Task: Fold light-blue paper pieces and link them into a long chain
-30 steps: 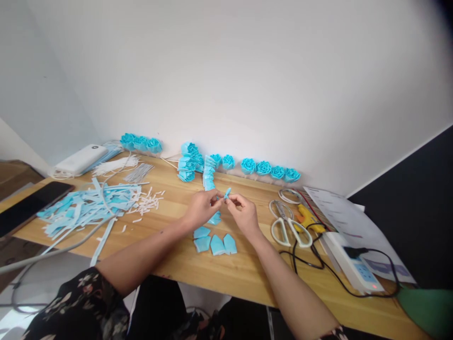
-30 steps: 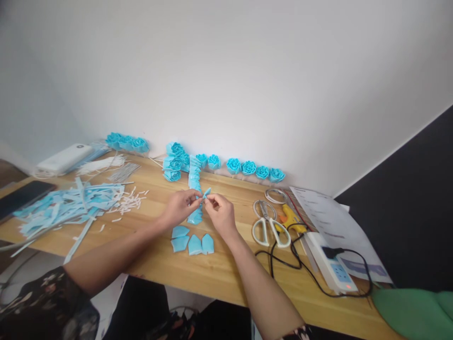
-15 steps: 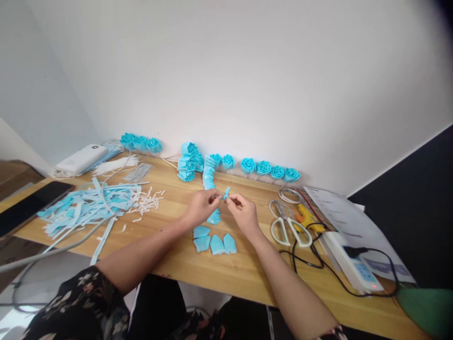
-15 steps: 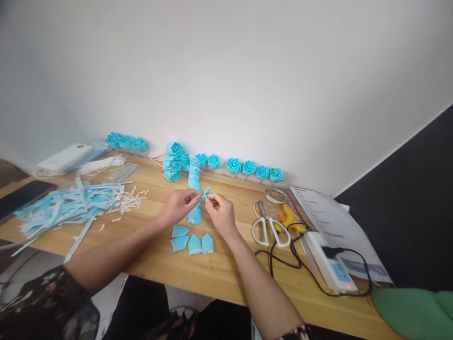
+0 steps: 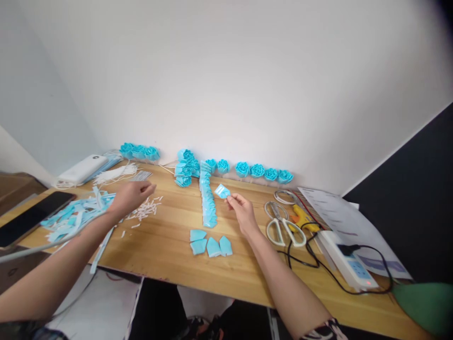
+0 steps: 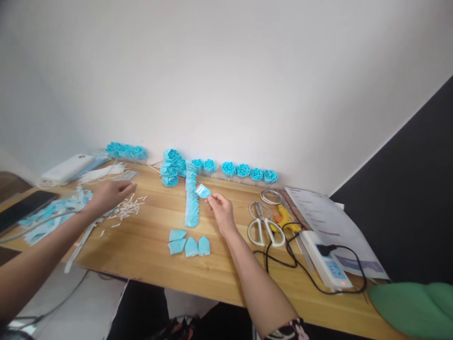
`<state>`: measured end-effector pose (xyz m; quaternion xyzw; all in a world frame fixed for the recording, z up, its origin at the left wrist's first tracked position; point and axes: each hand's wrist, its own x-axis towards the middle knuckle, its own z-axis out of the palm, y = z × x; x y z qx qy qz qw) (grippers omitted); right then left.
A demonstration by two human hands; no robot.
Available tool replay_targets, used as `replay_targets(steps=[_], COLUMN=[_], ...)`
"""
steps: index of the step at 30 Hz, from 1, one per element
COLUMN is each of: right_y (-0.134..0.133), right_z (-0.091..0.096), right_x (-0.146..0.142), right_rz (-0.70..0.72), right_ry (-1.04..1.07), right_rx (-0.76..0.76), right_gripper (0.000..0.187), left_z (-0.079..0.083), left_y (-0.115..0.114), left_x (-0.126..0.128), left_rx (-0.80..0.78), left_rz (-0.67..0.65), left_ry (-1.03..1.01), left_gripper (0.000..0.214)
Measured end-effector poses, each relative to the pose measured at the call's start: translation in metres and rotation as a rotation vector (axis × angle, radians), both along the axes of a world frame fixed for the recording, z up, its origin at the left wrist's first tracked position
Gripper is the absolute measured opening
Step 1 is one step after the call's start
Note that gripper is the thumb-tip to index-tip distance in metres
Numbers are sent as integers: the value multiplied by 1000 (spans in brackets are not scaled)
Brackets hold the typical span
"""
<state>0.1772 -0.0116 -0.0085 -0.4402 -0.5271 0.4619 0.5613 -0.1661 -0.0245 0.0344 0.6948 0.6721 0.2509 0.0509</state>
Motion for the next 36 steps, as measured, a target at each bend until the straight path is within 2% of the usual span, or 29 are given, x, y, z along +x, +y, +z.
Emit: replay_targets(steps=[2, 4, 6, 8, 13, 15, 17, 19, 21, 24, 27, 29, 36], right_y=[-1, -3, -3, -4, -6, -7, -8, -7, -6, -3, -3, -4, -6], right_z=[1, 1, 1, 0, 1, 3, 5, 6, 6, 8, 11, 13, 10], right_x=[-2, -3, -4, -4, -5, -5, -5, -3, 0, 5, 5, 4, 0], right_rz=[15, 30, 45, 57, 64, 62, 60, 70, 87, 112, 121, 106, 119], right_ry=[7, 7, 5, 3, 3, 7, 8, 13, 38, 41, -29, -49, -76], right_rx=[-6, -8, -8, -4, 13, 22, 23, 17, 4, -3, -11, -20, -31], right_gripper=[20, 20, 20, 20, 20, 19, 19, 23, 30, 36, 30, 25, 24], left_z=[-2, -4, -6, -9, -16, -17, -17, -16, -16, -17, -17, -17, -23], left_y=[0, 3, 6, 9, 13, 15, 19, 24, 29, 36, 41, 42, 38], left_x=[-15, -13, 7, 41, 136, 161, 175, 181, 181, 176, 173, 172, 170], left_rx=[41, 172, 289, 295, -93, -236, -314, -337, -353, -399, -424, -426, -419], left_rz=[26, -12, -82, -167, -394, -467, -463, -439, -449, -509, -558, -556, -538], left_ry=[145, 208, 142, -33, -646, -848, -1001, -1094, -1100, -970, -835, -816, -1027], left_gripper=[32, 24, 32, 40, 44, 41, 38, 36, 35, 35, 35, 36, 39])
